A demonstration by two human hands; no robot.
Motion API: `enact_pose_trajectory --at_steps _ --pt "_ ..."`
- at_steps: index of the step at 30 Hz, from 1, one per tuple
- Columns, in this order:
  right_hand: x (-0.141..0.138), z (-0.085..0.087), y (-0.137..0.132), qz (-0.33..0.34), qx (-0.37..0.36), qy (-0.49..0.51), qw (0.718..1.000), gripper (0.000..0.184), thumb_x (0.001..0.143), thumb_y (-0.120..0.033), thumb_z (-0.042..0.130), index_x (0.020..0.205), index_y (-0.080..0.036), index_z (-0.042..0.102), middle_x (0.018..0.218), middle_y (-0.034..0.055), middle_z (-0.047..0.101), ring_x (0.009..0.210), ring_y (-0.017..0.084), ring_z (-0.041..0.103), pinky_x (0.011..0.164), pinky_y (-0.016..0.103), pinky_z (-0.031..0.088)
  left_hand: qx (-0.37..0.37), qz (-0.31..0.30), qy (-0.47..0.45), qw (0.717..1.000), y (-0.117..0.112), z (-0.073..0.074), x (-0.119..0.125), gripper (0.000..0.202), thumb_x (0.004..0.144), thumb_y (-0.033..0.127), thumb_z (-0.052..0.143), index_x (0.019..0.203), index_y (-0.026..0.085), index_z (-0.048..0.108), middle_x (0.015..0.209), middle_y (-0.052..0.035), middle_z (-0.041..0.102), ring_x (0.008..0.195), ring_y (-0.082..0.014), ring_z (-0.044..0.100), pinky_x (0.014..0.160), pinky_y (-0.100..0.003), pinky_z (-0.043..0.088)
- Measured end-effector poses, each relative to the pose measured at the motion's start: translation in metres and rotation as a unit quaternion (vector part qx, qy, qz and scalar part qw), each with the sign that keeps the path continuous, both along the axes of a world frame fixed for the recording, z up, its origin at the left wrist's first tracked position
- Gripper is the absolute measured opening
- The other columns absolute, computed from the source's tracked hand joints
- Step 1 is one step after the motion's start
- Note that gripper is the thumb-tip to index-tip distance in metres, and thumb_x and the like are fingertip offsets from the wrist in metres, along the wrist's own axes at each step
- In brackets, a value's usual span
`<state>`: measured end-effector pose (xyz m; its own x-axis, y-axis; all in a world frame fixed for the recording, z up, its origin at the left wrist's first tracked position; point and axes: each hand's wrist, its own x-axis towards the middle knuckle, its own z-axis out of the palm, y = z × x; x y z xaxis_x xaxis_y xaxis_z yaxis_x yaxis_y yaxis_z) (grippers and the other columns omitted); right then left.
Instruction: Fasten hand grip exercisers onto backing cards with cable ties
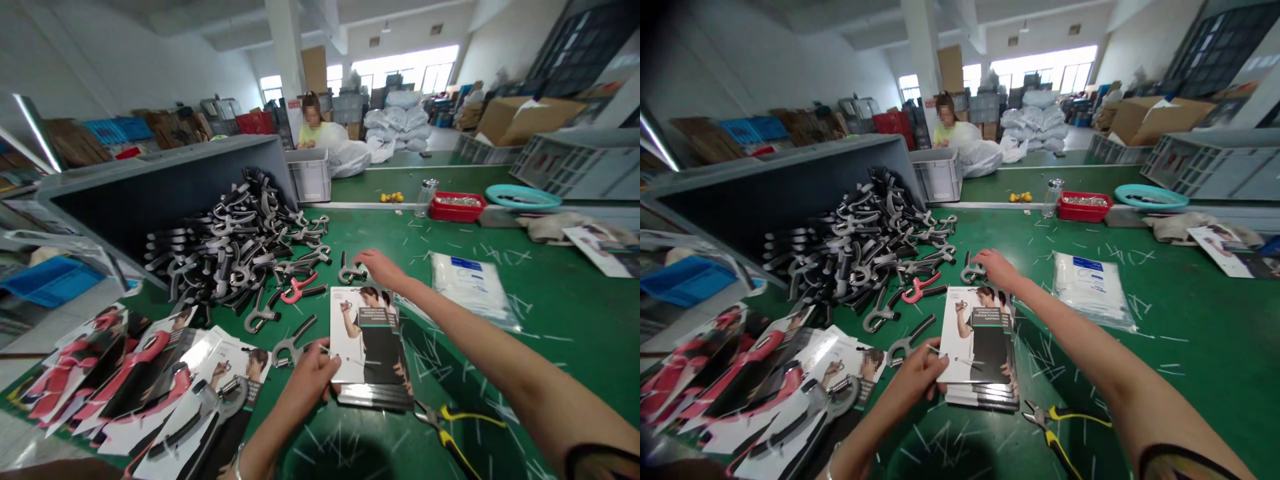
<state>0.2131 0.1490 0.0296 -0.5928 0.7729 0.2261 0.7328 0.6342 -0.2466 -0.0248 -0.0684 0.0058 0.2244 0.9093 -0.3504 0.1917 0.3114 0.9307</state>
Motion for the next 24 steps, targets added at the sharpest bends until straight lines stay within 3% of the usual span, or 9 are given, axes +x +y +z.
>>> enact_pose_trajectory --at_steps 3,7,10,13,16,18,20,22,24 --pt "-0.029 -0.020 0.040 0.019 -0.017 -0.070 0.997 0.049 0.084 0.001 0.050 0.120 -0.026 0.069 0.125 0.0098 0.061 0.107 0.022 0.058 0.093 0.033 0.044 0.027 -0.023 0.079 0.996 -0.012 -0.002 0.011 0.062 0.092 0.046 0.050 0.143 0.012 0.037 0.051 0.0067 0.059 0.049 -0.0146 0.055 0.056 -0.025 0.042" --pt "-0.050 -0.038 0.064 -0.003 -0.025 -0.131 0.991 0.031 0.087 -0.008 0.055 0.105 -0.025 0.073 0.120 0.0121 0.062 0.107 0.026 0.056 0.080 0.030 0.047 0.033 -0.076 0.146 0.986 -0.015 0.000 0.011 0.068 0.092 0.045 0.050 0.148 0.010 0.034 0.048 0.0077 0.055 0.050 -0.0157 0.056 0.060 -0.027 0.042" --pt "-0.032 -0.034 0.069 -0.044 -0.018 -0.149 0.988 0.020 0.088 -0.010 0.055 0.097 -0.019 0.071 0.108 0.0149 0.066 0.106 0.027 0.056 0.079 0.030 0.046 0.013 -0.112 0.120 0.986 -0.007 0.002 -0.006 0.070 0.089 0.043 0.054 0.149 0.011 0.034 0.054 0.0058 0.059 0.051 -0.0143 0.055 0.058 -0.026 0.042" --pt "0.013 -0.013 0.062 -0.118 -0.001 -0.143 0.983 0.021 0.091 -0.011 0.048 0.101 -0.013 0.066 0.100 0.0172 0.068 0.094 0.027 0.061 0.073 0.032 0.045 0.009 -0.063 0.082 0.995 0.006 0.007 -0.032 0.070 0.089 0.045 0.054 0.148 0.014 0.034 0.064 0.0029 0.065 0.047 -0.0116 0.049 0.049 -0.023 0.039" --pt "0.057 0.019 0.031 -0.194 0.022 -0.117 0.974 0.023 0.097 -0.024 0.043 0.103 -0.011 0.061 0.097 0.0172 0.069 0.082 0.025 0.063 0.065 0.030 0.042 0.080 0.047 0.062 0.994 0.022 0.016 -0.047 0.058 0.091 0.047 0.051 0.140 0.016 0.043 0.068 0.0019 0.065 0.046 -0.0099 0.047 0.047 -0.022 0.039" --pt "0.071 0.038 -0.005 -0.211 0.009 -0.075 0.975 0.025 0.097 -0.035 0.046 0.096 -0.015 0.061 0.087 0.0107 0.070 0.072 0.021 0.063 0.060 0.028 0.041 0.127 0.074 0.053 0.988 0.032 0.023 -0.043 0.050 0.092 0.044 0.051 0.134 0.016 0.049 0.073 0.0002 0.065 0.050 -0.0102 0.050 0.050 -0.023 0.043" --pt "0.069 0.050 -0.048 -0.194 -0.098 0.042 0.975 0.029 0.095 -0.045 0.047 0.091 -0.019 0.060 0.074 0.0031 0.068 0.055 0.016 0.058 0.051 0.026 0.038 0.195 0.066 0.046 0.977 0.043 0.031 -0.030 0.051 0.090 0.039 0.058 0.136 0.019 0.048 0.093 -0.0051 0.068 0.065 -0.0124 0.059 0.061 -0.025 0.050" --pt "0.054 0.054 -0.090 -0.151 -0.221 0.103 0.958 0.033 0.094 -0.050 0.045 0.091 -0.021 0.060 0.067 -0.0008 0.064 0.042 0.012 0.051 0.043 0.025 0.034 0.285 0.043 0.060 0.956 0.052 0.038 -0.013 0.066 0.085 0.033 0.067 0.144 0.024 0.041 0.123 -0.0099 0.062 0.090 -0.0164 0.063 0.079 -0.030 0.053" --pt "0.034 0.052 -0.120 -0.113 -0.250 0.119 0.954 0.030 0.092 -0.048 0.048 0.087 -0.021 0.060 0.067 -0.0010 0.064 0.044 0.012 0.051 0.043 0.024 0.033 0.358 0.011 0.099 0.928 0.060 0.040 0.001 0.069 0.083 0.030 0.071 0.145 0.028 0.041 0.132 -0.0099 0.056 0.102 -0.0191 0.061 0.089 -0.034 0.052"
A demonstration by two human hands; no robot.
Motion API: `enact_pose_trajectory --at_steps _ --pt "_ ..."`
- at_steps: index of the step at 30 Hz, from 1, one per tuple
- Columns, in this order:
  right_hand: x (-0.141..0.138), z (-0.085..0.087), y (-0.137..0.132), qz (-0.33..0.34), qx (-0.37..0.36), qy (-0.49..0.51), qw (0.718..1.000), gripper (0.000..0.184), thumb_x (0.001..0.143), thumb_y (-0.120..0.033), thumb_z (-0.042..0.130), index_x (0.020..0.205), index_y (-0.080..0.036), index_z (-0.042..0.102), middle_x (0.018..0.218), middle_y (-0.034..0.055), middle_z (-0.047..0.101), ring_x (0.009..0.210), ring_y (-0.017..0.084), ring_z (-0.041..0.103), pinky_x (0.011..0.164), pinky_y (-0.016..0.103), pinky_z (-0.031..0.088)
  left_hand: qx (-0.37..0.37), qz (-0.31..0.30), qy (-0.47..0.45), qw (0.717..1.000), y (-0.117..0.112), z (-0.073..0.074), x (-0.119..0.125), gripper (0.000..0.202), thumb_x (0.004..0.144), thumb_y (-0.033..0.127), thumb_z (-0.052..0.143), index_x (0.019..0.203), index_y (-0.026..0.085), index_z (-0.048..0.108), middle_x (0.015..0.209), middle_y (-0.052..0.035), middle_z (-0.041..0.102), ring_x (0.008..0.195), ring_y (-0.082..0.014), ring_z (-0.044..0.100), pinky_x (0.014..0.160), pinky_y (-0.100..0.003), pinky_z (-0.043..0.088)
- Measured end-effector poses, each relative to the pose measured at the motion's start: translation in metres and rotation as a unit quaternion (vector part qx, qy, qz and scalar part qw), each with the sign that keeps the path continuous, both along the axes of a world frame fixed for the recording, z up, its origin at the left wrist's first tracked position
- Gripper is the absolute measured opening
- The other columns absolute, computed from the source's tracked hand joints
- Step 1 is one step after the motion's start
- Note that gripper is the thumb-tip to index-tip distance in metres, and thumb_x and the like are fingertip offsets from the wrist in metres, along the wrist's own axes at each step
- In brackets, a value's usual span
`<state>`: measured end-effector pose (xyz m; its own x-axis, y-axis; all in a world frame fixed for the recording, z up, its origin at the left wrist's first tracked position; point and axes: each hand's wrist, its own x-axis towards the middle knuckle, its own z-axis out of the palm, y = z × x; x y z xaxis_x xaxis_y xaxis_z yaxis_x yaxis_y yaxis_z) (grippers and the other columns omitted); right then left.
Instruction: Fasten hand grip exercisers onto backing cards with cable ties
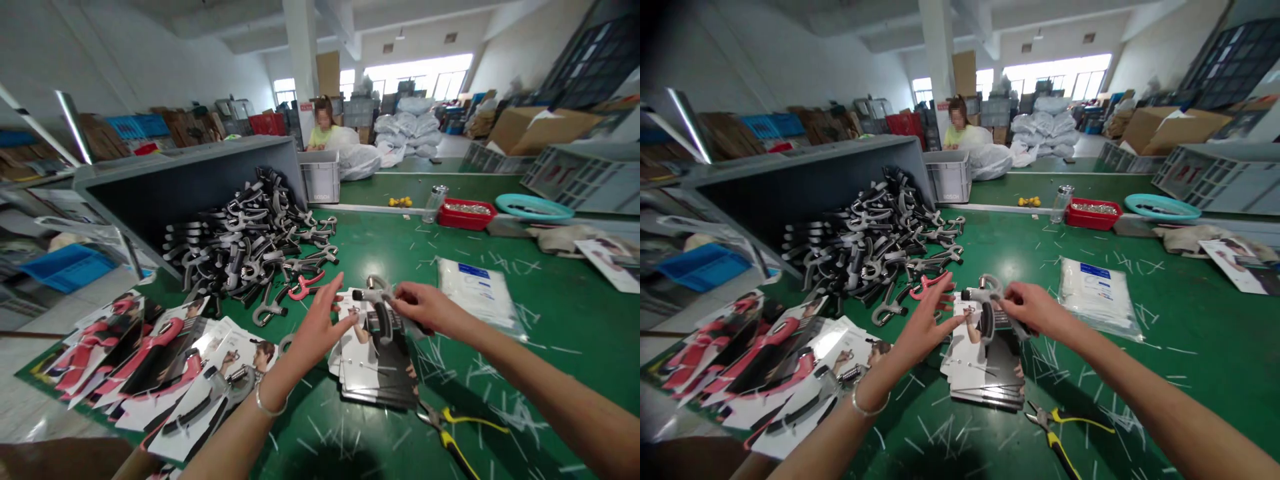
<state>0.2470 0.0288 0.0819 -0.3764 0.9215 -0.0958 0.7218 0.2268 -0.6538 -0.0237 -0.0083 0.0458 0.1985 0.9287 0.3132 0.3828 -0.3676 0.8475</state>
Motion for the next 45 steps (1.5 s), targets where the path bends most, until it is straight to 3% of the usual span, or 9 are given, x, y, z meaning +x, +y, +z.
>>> enact_pose_trajectory --at_steps 5,11,14,16,20,25,33,40,45 --pt "-0.036 -0.015 -0.025 0.002 0.075 -0.043 0.996 0.021 0.089 -0.034 0.053 0.080 -0.017 0.061 0.075 0.0047 0.068 0.064 0.017 0.061 0.055 0.025 0.038 0.052 -0.024 0.069 0.996 0.005 -0.016 0.005 0.027 0.090 0.026 0.062 0.117 0.024 0.065 0.106 -0.0057 0.067 0.092 -0.0186 0.063 0.087 -0.034 0.051" --pt "-0.033 -0.034 -0.060 -0.027 0.092 -0.143 0.985 0.022 0.094 -0.034 0.050 0.099 -0.017 0.062 0.091 0.0110 0.071 0.082 0.024 0.067 0.066 0.029 0.047 0.046 -0.057 0.151 0.986 -0.016 -0.039 -0.006 0.022 0.088 0.031 0.066 0.108 0.024 0.068 0.103 -0.0050 0.068 0.103 -0.0231 0.057 0.094 -0.038 0.044" --pt "-0.024 -0.037 -0.082 -0.034 0.163 -0.133 0.977 0.025 0.095 -0.034 0.051 0.114 -0.020 0.059 0.112 0.0136 0.065 0.101 0.028 0.064 0.080 0.037 0.051 0.036 -0.057 0.159 0.985 -0.015 -0.037 -0.008 0.019 0.092 0.033 0.060 0.105 0.023 0.068 0.105 -0.0051 0.067 0.104 -0.0225 0.056 0.095 -0.039 0.042" --pt "-0.021 -0.038 -0.089 0.019 0.170 -0.074 0.983 0.021 0.093 -0.028 0.054 0.113 -0.023 0.059 0.115 0.0104 0.062 0.106 0.025 0.061 0.089 0.039 0.050 0.041 -0.041 0.149 0.987 -0.006 -0.032 -0.006 0.020 0.096 0.029 0.052 0.106 0.022 0.068 0.107 -0.0053 0.067 0.106 -0.0216 0.056 0.098 -0.039 0.040" --pt "-0.029 -0.049 -0.082 0.058 0.146 0.018 0.987 0.011 0.094 -0.023 0.053 0.097 -0.024 0.063 0.101 0.0050 0.064 0.098 0.021 0.061 0.089 0.036 0.050 0.039 -0.053 0.141 0.988 0.015 -0.023 0.014 0.024 0.092 0.020 0.054 0.111 0.021 0.069 0.113 -0.0068 0.067 0.109 -0.0222 0.055 0.100 -0.038 0.039" --pt "-0.037 -0.065 -0.060 0.013 0.133 0.118 0.984 0.011 0.092 -0.030 0.059 0.086 -0.024 0.066 0.095 0.0035 0.065 0.098 0.022 0.060 0.093 0.039 0.046 0.010 -0.115 0.096 0.989 0.017 -0.021 0.038 0.008 0.085 0.021 0.066 0.088 0.020 0.073 0.093 -0.0035 0.073 0.095 -0.0211 0.061 0.092 -0.036 0.042" --pt "-0.034 -0.072 -0.053 -0.062 0.109 0.207 0.970 0.017 0.090 -0.037 0.060 0.081 -0.024 0.068 0.124 0.0054 0.062 0.123 0.027 0.049 0.108 0.048 0.031 0.028 -0.073 0.054 0.995 0.009 -0.030 0.043 0.008 0.087 0.022 0.065 0.088 0.021 0.073 0.092 -0.0027 0.074 0.094 -0.0198 0.062 0.091 -0.035 0.043" --pt "-0.031 -0.079 -0.055 -0.010 0.096 0.180 0.979 0.021 0.092 -0.036 0.058 0.080 -0.022 0.068 0.148 0.0033 0.046 0.137 0.030 0.036 0.112 0.052 0.023 0.007 -0.075 0.052 0.996 0.010 -0.031 0.044 0.009 0.088 0.023 0.065 0.090 0.022 0.073 0.094 -0.0033 0.075 0.095 -0.0202 0.062 0.094 -0.036 0.042" --pt "-0.028 -0.077 -0.054 0.001 0.087 0.175 0.981 0.021 0.092 -0.036 0.059 0.079 -0.022 0.068 0.151 0.0026 0.042 0.139 0.029 0.034 0.113 0.051 0.023 0.001 -0.074 0.055 0.996 0.010 -0.034 0.044 0.009 0.088 0.025 0.065 0.091 0.022 0.073 0.095 -0.0030 0.074 0.097 -0.0206 0.061 0.094 -0.036 0.042"
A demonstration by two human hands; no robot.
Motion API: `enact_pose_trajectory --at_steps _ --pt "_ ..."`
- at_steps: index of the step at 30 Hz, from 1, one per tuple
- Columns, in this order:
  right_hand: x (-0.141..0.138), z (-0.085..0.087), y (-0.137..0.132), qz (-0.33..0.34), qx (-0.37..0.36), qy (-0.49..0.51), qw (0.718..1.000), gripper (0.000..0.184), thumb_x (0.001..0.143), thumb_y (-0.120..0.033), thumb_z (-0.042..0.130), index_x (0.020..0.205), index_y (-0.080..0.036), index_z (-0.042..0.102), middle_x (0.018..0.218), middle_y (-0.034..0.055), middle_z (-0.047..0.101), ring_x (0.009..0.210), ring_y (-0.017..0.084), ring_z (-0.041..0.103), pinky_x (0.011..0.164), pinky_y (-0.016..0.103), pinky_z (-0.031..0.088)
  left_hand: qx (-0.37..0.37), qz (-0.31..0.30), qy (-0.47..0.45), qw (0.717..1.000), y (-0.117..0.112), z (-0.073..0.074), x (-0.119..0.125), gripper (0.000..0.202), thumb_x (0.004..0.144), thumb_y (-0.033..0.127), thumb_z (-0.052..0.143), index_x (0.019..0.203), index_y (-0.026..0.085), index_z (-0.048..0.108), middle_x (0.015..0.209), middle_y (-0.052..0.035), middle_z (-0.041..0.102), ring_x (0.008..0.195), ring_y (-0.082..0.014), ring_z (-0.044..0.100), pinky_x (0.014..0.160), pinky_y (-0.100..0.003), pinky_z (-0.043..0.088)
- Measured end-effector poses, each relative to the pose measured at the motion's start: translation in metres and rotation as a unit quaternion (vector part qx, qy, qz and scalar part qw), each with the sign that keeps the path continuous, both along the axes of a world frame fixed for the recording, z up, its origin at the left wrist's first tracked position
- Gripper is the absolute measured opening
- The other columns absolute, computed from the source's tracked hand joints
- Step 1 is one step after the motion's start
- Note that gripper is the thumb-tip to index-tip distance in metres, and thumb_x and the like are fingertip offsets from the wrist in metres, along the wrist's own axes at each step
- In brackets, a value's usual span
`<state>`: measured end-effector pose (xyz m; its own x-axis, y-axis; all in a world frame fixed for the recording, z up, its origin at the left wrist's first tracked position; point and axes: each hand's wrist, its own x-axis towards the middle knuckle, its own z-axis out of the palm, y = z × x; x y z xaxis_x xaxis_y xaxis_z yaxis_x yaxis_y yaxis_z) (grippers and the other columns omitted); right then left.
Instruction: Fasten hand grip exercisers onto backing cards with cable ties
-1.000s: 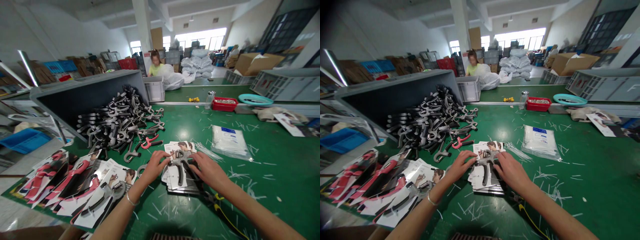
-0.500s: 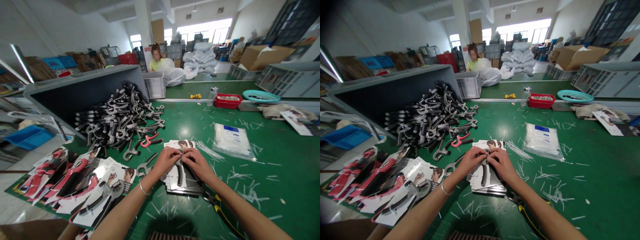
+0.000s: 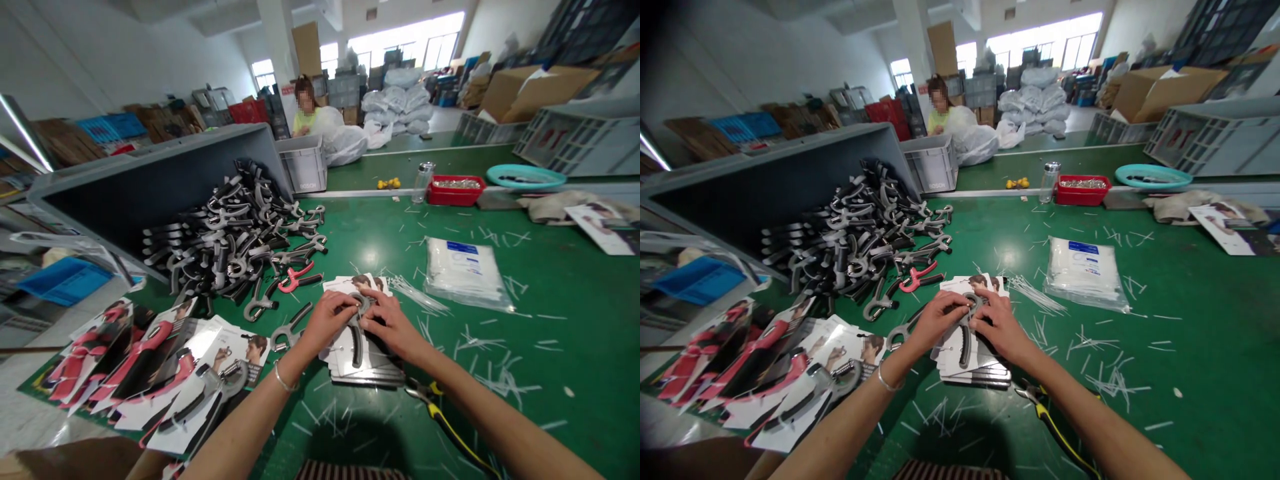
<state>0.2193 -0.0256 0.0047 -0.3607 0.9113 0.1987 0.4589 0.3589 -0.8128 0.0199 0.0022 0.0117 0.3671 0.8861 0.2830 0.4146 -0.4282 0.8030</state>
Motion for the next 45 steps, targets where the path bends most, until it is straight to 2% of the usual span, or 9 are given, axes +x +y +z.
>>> enact_pose_trajectory --at_steps 12,18,20,23,28,35,45 --pt "0.001 0.003 0.001 0.006 -0.006 0.002 1.000 0.024 0.091 -0.038 0.061 0.076 -0.021 0.069 0.147 0.0056 0.045 0.137 0.030 0.037 0.111 0.052 0.024 0.023 -0.004 0.018 1.000 -0.002 -0.004 -0.001 0.010 0.089 0.029 0.064 0.090 0.022 0.072 0.092 -0.0036 0.074 0.095 -0.0213 0.061 0.092 -0.038 0.042" --pt "-0.002 0.001 0.003 -0.011 -0.010 0.013 1.000 0.021 0.090 -0.037 0.061 0.079 -0.022 0.069 0.144 0.0064 0.049 0.135 0.029 0.039 0.111 0.051 0.024 0.031 -0.040 0.022 0.998 -0.005 0.007 -0.003 0.012 0.089 0.028 0.063 0.090 0.022 0.074 0.095 -0.0043 0.074 0.097 -0.0212 0.062 0.094 -0.038 0.042" --pt "-0.004 0.001 0.005 -0.031 -0.011 0.023 0.999 0.020 0.090 -0.037 0.060 0.081 -0.022 0.069 0.139 0.0066 0.054 0.133 0.028 0.042 0.111 0.051 0.026 0.007 -0.061 0.034 0.998 -0.004 0.012 -0.007 0.018 0.091 0.033 0.060 0.092 0.022 0.075 0.097 -0.0045 0.074 0.098 -0.0214 0.062 0.095 -0.038 0.042" --pt "-0.006 0.001 0.007 -0.034 -0.014 0.023 0.999 0.020 0.090 -0.038 0.061 0.079 -0.022 0.069 0.137 0.0069 0.056 0.132 0.029 0.043 0.111 0.052 0.026 -0.058 -0.068 0.030 0.996 0.000 0.014 -0.013 0.025 0.092 0.038 0.058 0.089 0.021 0.076 0.092 -0.0047 0.074 0.093 -0.0209 0.064 0.090 -0.035 0.047" --pt "-0.002 0.001 0.005 0.011 -0.005 0.010 1.000 0.021 0.091 -0.039 0.061 0.081 -0.023 0.070 0.145 0.0062 0.048 0.138 0.030 0.037 0.113 0.053 0.021 -0.117 -0.086 -0.042 0.989 0.004 0.008 -0.015 0.026 0.087 0.034 0.065 0.108 0.020 0.073 0.111 -0.0071 0.072 0.103 -0.0217 0.065 0.094 -0.034 0.048" --pt "0.003 0.001 0.004 0.027 -0.005 0.003 1.000 0.019 0.091 -0.037 0.062 0.081 -0.023 0.070 0.146 0.0067 0.046 0.139 0.030 0.036 0.113 0.053 0.021 -0.077 -0.042 -0.028 0.996 0.003 0.001 -0.007 0.017 0.087 0.029 0.064 0.095 0.020 0.076 0.099 -0.0067 0.075 0.096 -0.0207 0.067 0.091 -0.033 0.049" --pt "0.006 0.001 0.005 0.041 -0.011 0.002 0.999 0.019 0.090 -0.036 0.063 0.080 -0.022 0.070 0.146 0.0063 0.046 0.139 0.029 0.036 0.114 0.052 0.019 -0.061 -0.045 -0.054 0.996 0.001 -0.005 -0.005 0.015 0.087 0.027 0.066 0.096 0.021 0.076 0.099 -0.0062 0.075 0.097 -0.0200 0.067 0.093 -0.033 0.049"
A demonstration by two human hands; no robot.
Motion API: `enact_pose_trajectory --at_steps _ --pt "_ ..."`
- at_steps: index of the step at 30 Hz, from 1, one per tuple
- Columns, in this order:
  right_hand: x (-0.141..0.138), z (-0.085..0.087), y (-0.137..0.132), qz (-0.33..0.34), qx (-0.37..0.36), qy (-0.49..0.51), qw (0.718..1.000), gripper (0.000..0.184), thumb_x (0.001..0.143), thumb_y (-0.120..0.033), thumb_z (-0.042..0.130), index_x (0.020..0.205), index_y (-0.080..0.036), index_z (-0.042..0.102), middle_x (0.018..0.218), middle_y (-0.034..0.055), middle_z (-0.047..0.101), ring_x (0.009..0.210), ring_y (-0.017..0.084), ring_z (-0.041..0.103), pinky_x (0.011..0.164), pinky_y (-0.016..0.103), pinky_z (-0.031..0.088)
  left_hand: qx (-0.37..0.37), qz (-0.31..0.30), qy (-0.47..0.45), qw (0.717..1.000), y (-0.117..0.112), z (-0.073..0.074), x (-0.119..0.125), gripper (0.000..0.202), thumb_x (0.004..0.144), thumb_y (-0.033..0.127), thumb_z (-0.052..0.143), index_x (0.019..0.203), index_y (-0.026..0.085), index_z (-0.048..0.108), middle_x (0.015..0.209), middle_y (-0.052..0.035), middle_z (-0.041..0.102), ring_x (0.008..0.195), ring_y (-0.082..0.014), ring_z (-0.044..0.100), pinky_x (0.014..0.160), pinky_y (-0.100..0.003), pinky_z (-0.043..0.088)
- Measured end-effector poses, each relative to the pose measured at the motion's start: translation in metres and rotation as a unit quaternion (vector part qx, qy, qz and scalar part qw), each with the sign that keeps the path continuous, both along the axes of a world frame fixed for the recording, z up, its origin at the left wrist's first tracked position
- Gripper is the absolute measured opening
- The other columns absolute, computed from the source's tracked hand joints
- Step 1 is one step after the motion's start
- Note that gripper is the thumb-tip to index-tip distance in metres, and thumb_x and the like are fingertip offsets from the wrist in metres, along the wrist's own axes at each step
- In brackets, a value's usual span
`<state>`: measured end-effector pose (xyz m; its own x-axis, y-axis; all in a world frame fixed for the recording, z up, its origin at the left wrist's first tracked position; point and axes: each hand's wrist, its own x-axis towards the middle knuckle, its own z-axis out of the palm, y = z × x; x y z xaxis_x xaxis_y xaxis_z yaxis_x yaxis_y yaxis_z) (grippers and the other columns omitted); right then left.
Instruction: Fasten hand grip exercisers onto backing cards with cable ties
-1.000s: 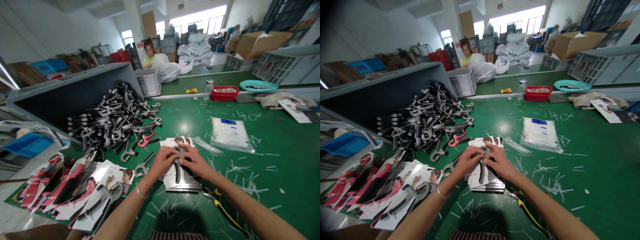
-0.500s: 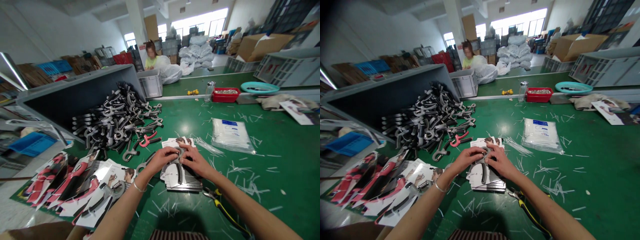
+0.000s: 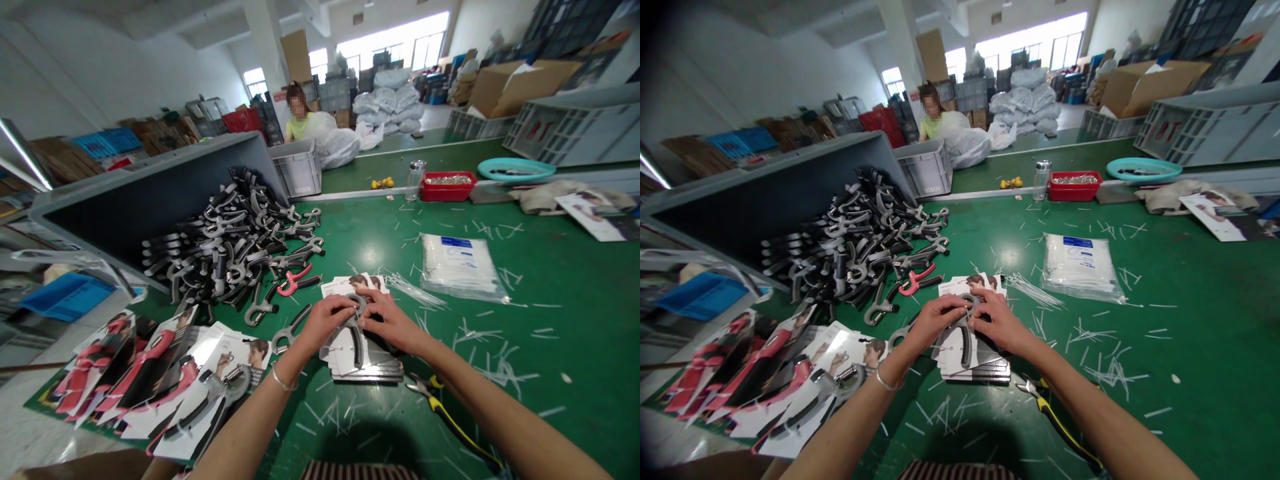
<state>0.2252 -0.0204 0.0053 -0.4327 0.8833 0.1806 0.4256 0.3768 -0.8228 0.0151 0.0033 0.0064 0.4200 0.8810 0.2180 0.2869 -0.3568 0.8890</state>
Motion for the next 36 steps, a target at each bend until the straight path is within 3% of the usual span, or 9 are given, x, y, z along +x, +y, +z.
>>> enact_pose_trajectory --at_steps 14,19,22,25,28,33,36 --pt "-0.002 0.002 -0.001 0.001 0.003 -0.001 1.000 0.015 0.090 -0.031 0.063 0.080 -0.021 0.069 0.146 0.0072 0.046 0.140 0.029 0.035 0.113 0.053 0.020 0.011 -0.004 0.006 1.000 0.000 -0.005 0.000 0.016 0.087 0.031 0.066 0.095 0.022 0.077 0.098 -0.0066 0.075 0.097 -0.0205 0.066 0.093 -0.034 0.049" --pt "-0.008 -0.001 -0.003 -0.053 0.011 0.022 0.998 0.016 0.091 -0.032 0.062 0.082 -0.021 0.069 0.140 0.0076 0.053 0.134 0.028 0.043 0.113 0.052 0.024 0.001 -0.050 0.017 0.999 -0.001 0.007 -0.005 0.018 0.088 0.032 0.064 0.093 0.020 0.076 0.102 -0.0072 0.073 0.101 -0.0207 0.064 0.095 -0.035 0.046" --pt "-0.010 -0.004 -0.002 -0.057 0.026 0.021 0.998 0.014 0.092 -0.029 0.059 0.087 -0.022 0.069 0.138 0.0080 0.055 0.134 0.027 0.044 0.112 0.052 0.025 -0.043 -0.027 0.028 0.998 0.000 0.021 -0.004 0.018 0.089 0.032 0.062 0.088 0.017 0.073 0.092 -0.0057 0.072 0.089 -0.0190 0.065 0.083 -0.031 0.049" --pt "-0.009 -0.008 0.000 -0.049 0.032 0.027 0.998 0.016 0.090 -0.022 0.057 0.104 -0.023 0.066 0.139 0.0083 0.054 0.134 0.025 0.043 0.113 0.050 0.026 0.041 0.061 0.110 0.991 -0.007 0.035 0.006 0.016 0.088 0.027 0.061 0.078 0.016 0.067 0.080 -0.0040 0.067 0.082 -0.0192 0.061 0.078 -0.032 0.047" --pt "-0.011 -0.014 0.002 -0.077 0.047 0.052 0.995 0.031 0.087 -0.018 0.056 0.118 -0.024 0.061 0.137 0.0092 0.056 0.133 0.025 0.045 0.112 0.049 0.030 0.199 0.102 0.222 0.949 -0.028 0.038 0.024 0.016 0.091 0.022 0.054 0.079 0.016 0.063 0.084 -0.0065 0.064 0.089 -0.0227 0.056 0.087 -0.040 0.044" --pt "-0.019 -0.020 0.005 -0.106 0.086 0.073 0.988 0.037 0.085 -0.016 0.054 0.121 -0.022 0.060 0.136 0.0098 0.058 0.132 0.025 0.046 0.110 0.047 0.032 0.328 0.012 0.323 0.888 -0.071 0.014 0.039 0.020 0.093 0.013 0.045 0.083 0.015 0.062 0.087 -0.0087 0.061 0.089 -0.0240 0.054 0.090 -0.045 0.043" --pt "-0.020 -0.015 0.002 -0.130 0.071 0.061 0.987 0.031 0.084 -0.018 0.056 0.114 -0.022 0.063 0.129 0.0093 0.062 0.125 0.026 0.051 0.105 0.047 0.037 0.322 -0.011 0.337 0.885 -0.089 0.009 0.032 0.015 0.094 0.016 0.048 0.087 0.017 0.061 0.091 -0.0072 0.063 0.095 -0.0239 0.055 0.095 -0.045 0.041"
